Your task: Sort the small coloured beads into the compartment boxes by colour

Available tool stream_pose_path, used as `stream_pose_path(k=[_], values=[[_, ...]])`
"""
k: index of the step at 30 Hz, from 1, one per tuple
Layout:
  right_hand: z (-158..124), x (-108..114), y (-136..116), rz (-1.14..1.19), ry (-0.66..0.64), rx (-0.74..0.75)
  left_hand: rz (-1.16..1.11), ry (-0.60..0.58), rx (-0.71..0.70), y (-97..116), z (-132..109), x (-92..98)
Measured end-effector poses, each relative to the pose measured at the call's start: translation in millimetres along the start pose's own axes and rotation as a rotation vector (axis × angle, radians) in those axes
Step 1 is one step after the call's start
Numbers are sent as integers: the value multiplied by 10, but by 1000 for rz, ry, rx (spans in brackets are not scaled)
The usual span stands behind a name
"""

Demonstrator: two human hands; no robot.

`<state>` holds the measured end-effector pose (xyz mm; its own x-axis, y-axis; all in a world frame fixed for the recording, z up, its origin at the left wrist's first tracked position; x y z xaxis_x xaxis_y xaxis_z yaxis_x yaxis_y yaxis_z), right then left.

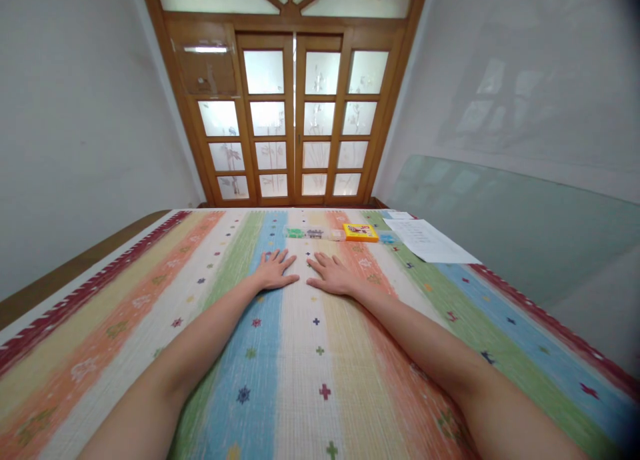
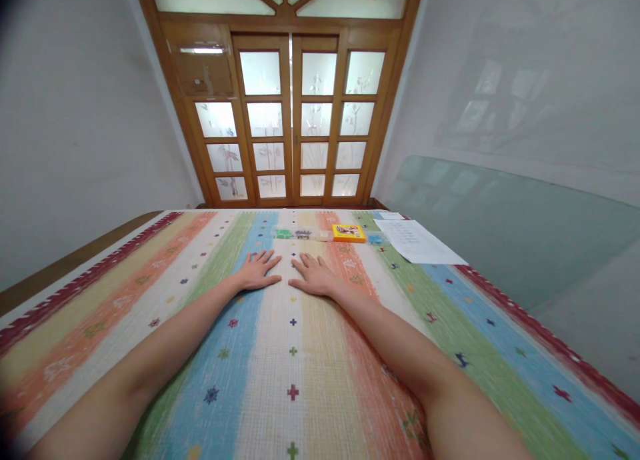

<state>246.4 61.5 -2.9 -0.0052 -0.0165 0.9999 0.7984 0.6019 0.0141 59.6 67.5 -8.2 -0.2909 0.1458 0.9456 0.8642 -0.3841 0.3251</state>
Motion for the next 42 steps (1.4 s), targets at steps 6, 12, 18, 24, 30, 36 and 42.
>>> stream_pose_path(k=[6,12,18,24,30,36,42], values=[[-56,17,-71,29,-80,5,11,-66,-19,103,-30,-31],[-71,52,-106,45,-109,-5,11,-72,-13,134,-56,-10],[-87,87,-132,42,-100,19,13,-80,-20,154,-69,0],[-66,71,-146,33,-104,18,12,-80,-28,164,-87,3],[-59,87,-175,22,-97,-5,23,-66,-28,166,-74,-6],[-83,127,-195,26,-90,-1,20,-62,-20,187,-88,-2],[-95,140,-203,18,-100,-7,24,-37,-25,220,-113,36]])
Point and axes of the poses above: each hand's wrist, its own z-axis towards the middle knuckle, its own x-axis out of the back of the hand, y = z × x, the point moved 9 cm from there along z, towards the middle knuckle, and after that the axes turned 11 degrees about -z, right-handed, at the moved point
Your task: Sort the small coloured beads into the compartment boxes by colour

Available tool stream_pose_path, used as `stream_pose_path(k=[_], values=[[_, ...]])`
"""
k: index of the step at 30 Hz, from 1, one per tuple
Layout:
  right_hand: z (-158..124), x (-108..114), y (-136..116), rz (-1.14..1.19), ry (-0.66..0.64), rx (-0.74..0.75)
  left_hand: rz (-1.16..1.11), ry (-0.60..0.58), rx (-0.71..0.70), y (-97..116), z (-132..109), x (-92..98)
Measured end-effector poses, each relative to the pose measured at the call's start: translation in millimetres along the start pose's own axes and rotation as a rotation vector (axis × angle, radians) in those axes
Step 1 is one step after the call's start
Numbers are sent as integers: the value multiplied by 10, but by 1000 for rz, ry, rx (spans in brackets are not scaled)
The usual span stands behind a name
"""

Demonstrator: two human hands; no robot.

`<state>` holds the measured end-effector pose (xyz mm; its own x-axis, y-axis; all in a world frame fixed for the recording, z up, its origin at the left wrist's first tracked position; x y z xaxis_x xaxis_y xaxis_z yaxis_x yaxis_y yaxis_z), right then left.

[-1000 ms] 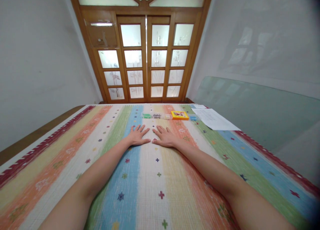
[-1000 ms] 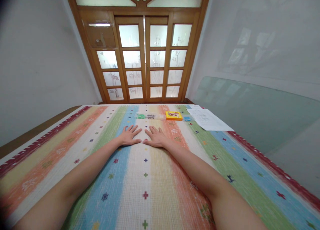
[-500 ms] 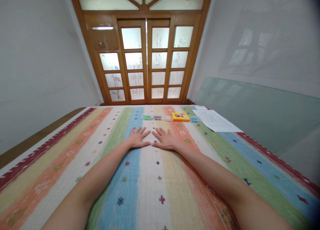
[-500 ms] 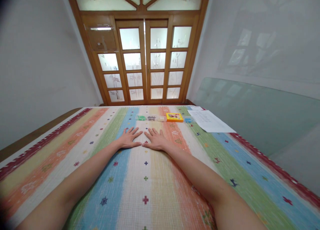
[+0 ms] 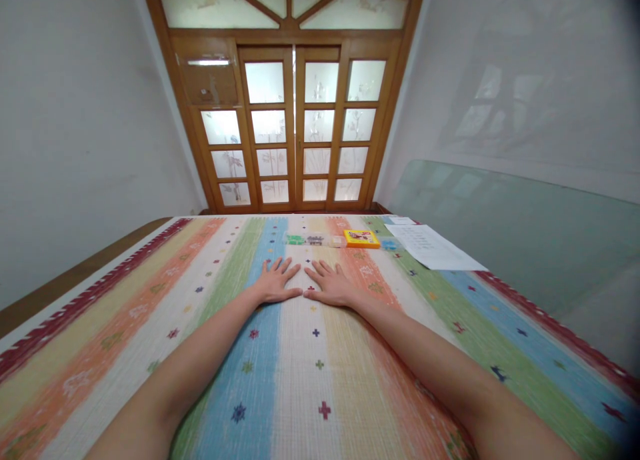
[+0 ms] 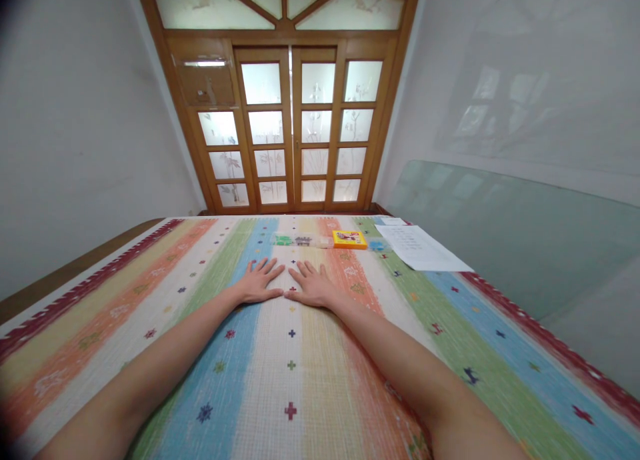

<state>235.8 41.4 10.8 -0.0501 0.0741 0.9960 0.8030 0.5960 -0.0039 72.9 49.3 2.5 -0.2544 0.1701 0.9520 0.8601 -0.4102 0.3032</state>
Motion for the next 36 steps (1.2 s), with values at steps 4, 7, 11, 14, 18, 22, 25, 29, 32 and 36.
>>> stream_pose_path(k=[4,7,11,14,18,22,25,29,32,36], values=[[-5,-3,8,3,7,3,11,-4,-11,-4,13,-18],[-8,-3,13,7,12,3,13,-1,-14,-17,24,-35],[-9,-3,17,14,6,-6,3,4,-11,-21,21,-33],[-12,-3,18,21,-2,-12,-14,-1,-14,-8,11,-24],[-23,6,14,25,-7,-13,-17,-2,-8,1,3,-12],[-39,28,5,33,-6,-11,-12,-1,-6,12,0,-6],[-48,34,-5,39,-8,0,-8,-3,-11,21,-1,-8],[-43,29,-1,42,6,6,-7,-9,-11,14,4,-17],[-27,2,14,36,1,-6,-8,-9,-14,9,6,-18],[-12,-15,21,26,7,-11,-8,-8,-19,9,4,-14]])
Point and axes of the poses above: each hand's wrist, its own z-axis towards the middle knuckle, its own x-axis out of the back of the hand, y = z × x, the point moved 9 cm from there along z, towards the middle knuckle, and after that the axes turned 11 degrees about -z, right-handed, at the moved point
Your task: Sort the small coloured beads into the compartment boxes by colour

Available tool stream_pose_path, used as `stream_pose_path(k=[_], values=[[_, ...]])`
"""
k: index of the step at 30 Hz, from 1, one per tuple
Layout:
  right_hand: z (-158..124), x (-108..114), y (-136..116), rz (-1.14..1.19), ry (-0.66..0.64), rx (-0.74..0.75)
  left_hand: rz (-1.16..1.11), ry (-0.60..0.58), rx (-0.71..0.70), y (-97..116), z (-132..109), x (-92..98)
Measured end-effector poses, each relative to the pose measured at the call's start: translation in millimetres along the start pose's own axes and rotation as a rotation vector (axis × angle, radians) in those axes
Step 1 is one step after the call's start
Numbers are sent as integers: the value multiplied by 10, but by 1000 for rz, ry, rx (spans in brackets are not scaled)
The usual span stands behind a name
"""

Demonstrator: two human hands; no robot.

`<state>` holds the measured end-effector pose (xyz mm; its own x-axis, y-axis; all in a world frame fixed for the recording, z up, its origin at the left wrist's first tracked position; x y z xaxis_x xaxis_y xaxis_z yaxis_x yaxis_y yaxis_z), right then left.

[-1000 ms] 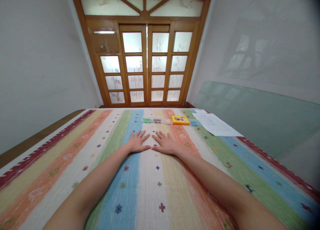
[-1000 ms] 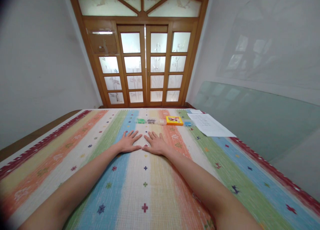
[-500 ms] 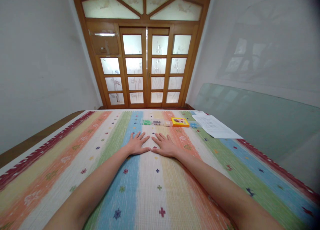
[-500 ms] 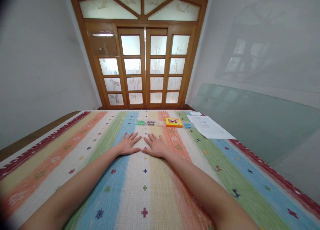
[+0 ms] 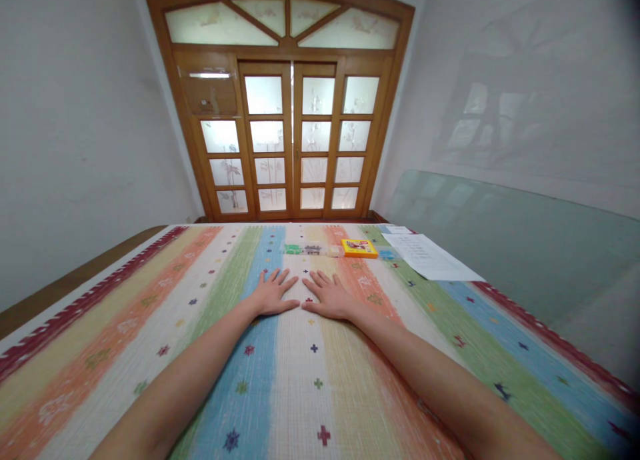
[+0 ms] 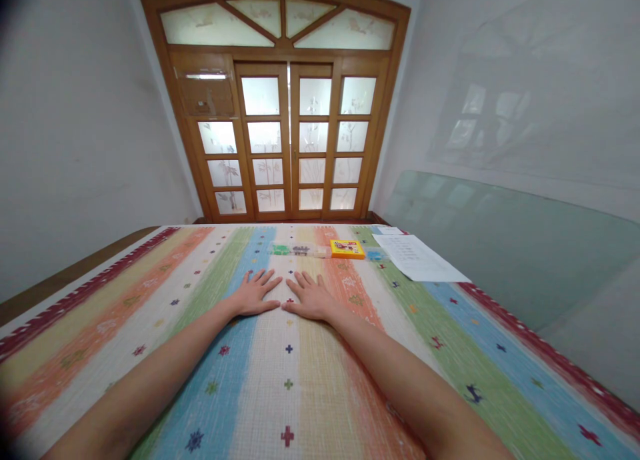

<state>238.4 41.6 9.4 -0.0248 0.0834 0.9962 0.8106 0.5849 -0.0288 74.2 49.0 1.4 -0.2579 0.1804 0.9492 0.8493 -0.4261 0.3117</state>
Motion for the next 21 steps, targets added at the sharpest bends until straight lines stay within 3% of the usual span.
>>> stream_pose_path(k=[21], values=[[-12,7,7,-3,14,3,-5,0,7,15,-9,6]])
Point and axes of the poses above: each hand's wrist, its own z-axis towards the middle knuckle, its own x-axis out of the back of the hand, y = z × x, the point moved 9 cm from there along z, towards the middle knuckle, and after that the axes turned 11 degrees about -z, right-handed, at the moved point
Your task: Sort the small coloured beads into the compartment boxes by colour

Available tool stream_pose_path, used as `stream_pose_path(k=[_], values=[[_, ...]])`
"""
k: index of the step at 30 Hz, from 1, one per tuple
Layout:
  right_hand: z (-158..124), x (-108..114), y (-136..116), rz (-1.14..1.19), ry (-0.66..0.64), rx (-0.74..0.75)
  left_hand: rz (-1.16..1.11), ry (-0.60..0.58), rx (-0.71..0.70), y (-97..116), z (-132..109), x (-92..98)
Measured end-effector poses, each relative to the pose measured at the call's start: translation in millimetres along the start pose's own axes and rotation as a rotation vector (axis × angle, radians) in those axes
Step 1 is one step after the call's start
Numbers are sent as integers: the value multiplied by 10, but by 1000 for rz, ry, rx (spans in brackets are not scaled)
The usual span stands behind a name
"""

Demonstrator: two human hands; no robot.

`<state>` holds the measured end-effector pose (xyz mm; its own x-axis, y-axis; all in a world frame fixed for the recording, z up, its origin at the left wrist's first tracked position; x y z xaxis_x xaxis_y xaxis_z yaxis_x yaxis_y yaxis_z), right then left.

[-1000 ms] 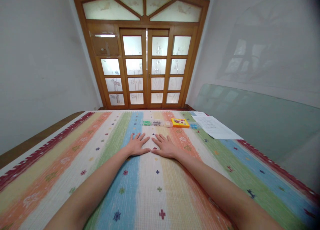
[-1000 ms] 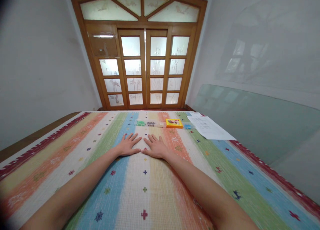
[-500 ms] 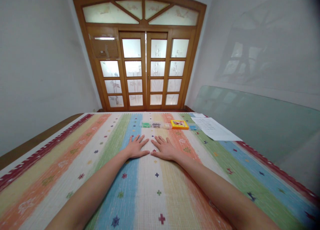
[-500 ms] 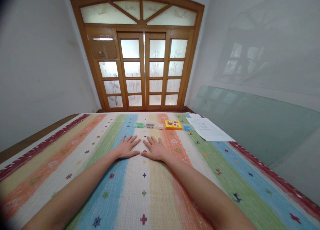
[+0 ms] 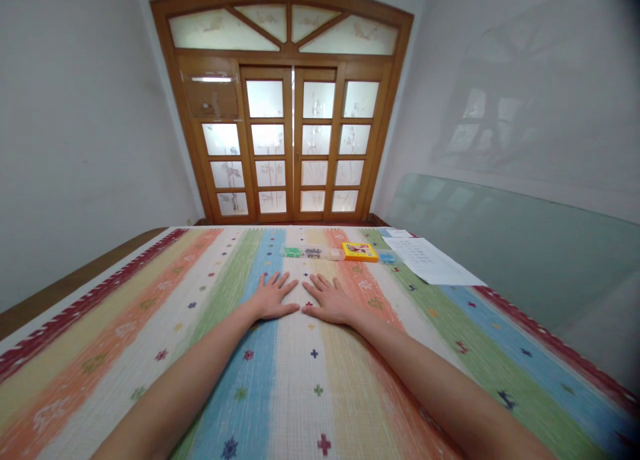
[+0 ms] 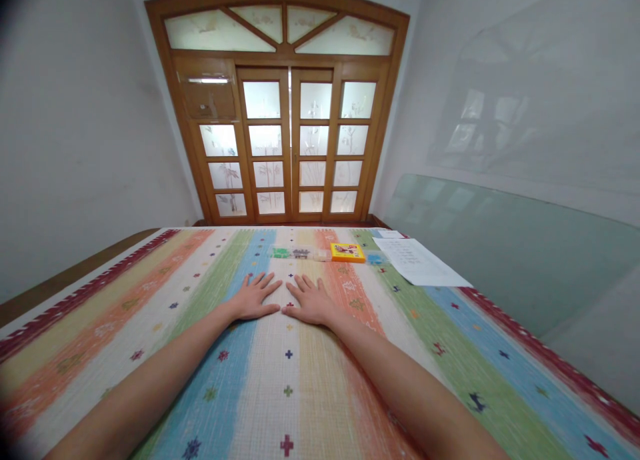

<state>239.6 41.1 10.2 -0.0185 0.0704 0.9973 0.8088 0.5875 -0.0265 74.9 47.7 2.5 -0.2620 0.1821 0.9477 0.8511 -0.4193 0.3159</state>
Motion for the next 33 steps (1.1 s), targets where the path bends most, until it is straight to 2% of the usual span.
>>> stream_pose_path(k=[17,20,22,25,28,31,33], values=[[-1,-14,1,1,-10,-5,-1,5,-18,-32,10,-16],[0,0,12,1,32,5,-10,34,-31,-62,26,-14],[12,50,80,13,112,9,-24,89,-32,-119,53,13],[50,172,390,44,274,-56,-45,209,-28,-251,115,85],[73,295,958,61,425,-231,-63,306,-40,-382,200,146],[7,403,1599,-1,551,-446,-68,350,-54,-480,318,190],[-80,436,1987,-54,586,-579,-65,367,-52,-531,420,225]])
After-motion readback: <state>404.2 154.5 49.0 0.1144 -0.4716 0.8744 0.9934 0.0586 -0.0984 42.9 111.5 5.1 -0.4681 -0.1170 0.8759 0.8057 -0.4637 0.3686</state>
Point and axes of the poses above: each hand's wrist, its own z-axis towards the middle knuckle, its own x-axis out of the back of the hand, y = z × x, the point moved 9 cm from there along z, towards the middle knuckle, and after that the axes turned 11 degrees about -z, right-handed, at the moved point
